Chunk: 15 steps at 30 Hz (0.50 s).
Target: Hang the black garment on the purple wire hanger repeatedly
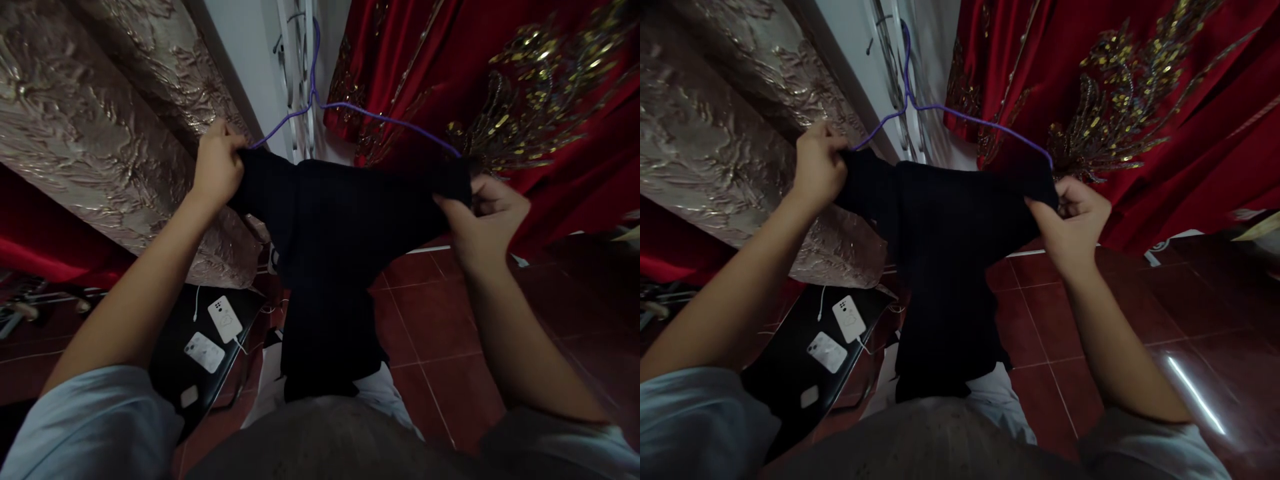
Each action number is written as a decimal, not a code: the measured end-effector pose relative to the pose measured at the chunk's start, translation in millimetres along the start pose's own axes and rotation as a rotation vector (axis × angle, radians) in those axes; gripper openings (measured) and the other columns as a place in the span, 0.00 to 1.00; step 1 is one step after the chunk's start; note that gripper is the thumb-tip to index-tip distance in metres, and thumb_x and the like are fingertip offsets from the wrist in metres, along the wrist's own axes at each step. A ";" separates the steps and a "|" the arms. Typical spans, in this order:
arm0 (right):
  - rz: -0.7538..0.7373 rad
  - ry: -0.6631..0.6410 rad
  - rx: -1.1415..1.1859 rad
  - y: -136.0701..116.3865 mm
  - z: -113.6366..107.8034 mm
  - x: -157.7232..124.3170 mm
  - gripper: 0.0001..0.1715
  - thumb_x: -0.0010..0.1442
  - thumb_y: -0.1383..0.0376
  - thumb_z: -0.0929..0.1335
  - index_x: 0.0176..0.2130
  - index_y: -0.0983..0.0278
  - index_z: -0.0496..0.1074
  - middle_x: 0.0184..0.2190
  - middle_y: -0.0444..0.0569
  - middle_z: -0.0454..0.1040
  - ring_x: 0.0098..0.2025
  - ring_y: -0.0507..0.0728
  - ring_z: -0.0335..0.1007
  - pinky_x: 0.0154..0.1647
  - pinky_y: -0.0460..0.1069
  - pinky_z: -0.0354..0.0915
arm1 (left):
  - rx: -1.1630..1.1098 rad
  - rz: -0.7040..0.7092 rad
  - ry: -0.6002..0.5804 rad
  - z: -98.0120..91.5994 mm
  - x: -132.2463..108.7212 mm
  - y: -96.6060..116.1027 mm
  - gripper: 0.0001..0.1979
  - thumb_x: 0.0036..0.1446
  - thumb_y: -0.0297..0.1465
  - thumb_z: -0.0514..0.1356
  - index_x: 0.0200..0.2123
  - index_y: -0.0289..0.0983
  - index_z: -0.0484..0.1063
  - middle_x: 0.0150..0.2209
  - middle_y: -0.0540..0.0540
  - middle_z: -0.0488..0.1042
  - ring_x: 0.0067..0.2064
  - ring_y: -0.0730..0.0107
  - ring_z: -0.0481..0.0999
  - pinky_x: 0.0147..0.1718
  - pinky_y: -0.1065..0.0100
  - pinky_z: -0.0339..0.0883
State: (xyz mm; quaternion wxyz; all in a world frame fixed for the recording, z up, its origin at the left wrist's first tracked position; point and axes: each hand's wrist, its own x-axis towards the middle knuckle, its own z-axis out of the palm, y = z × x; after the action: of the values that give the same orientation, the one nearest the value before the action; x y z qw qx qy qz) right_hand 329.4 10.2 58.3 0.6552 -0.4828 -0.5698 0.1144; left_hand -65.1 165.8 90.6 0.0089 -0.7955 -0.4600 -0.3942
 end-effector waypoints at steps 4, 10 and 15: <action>-0.138 -0.013 0.115 7.7 0.3 30.8 0.12 0.51 0.65 0.74 0.33 0.60 0.68 0.28 0.42 0.64 0.24 0.48 0.52 0.25 0.48 0.47 | 0.016 0.066 0.011 7.1 -5.8 -0.8 0.19 0.65 0.37 0.56 0.23 0.38 0.57 0.34 0.45 0.53 0.40 0.63 0.53 0.42 0.58 0.52; -0.104 -0.225 -0.004 34.6 2.6 75.9 0.07 0.57 0.72 0.70 0.38 0.65 0.78 0.32 0.48 0.73 0.28 0.48 0.62 0.30 0.49 0.56 | 0.041 0.086 0.021 1.8 -6.7 1.5 0.20 0.67 0.37 0.56 0.24 0.36 0.56 0.37 0.45 0.54 0.41 0.65 0.54 0.43 0.60 0.51; 0.313 -0.372 0.087 47.1 13.9 73.2 0.11 0.62 0.66 0.72 0.28 0.68 0.76 0.23 0.49 0.73 0.23 0.51 0.66 0.24 0.48 0.60 | 0.026 -0.080 0.106 -6.0 -6.0 7.4 0.11 0.69 0.36 0.55 0.33 0.38 0.67 0.39 0.49 0.62 0.43 0.69 0.58 0.49 0.63 0.53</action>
State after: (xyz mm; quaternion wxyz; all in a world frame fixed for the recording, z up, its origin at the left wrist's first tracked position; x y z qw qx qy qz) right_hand 360.1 92.3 67.3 0.5335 -0.5072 -0.5934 0.3258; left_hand -65.0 155.0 93.5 0.0277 -0.7544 -0.4952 -0.4300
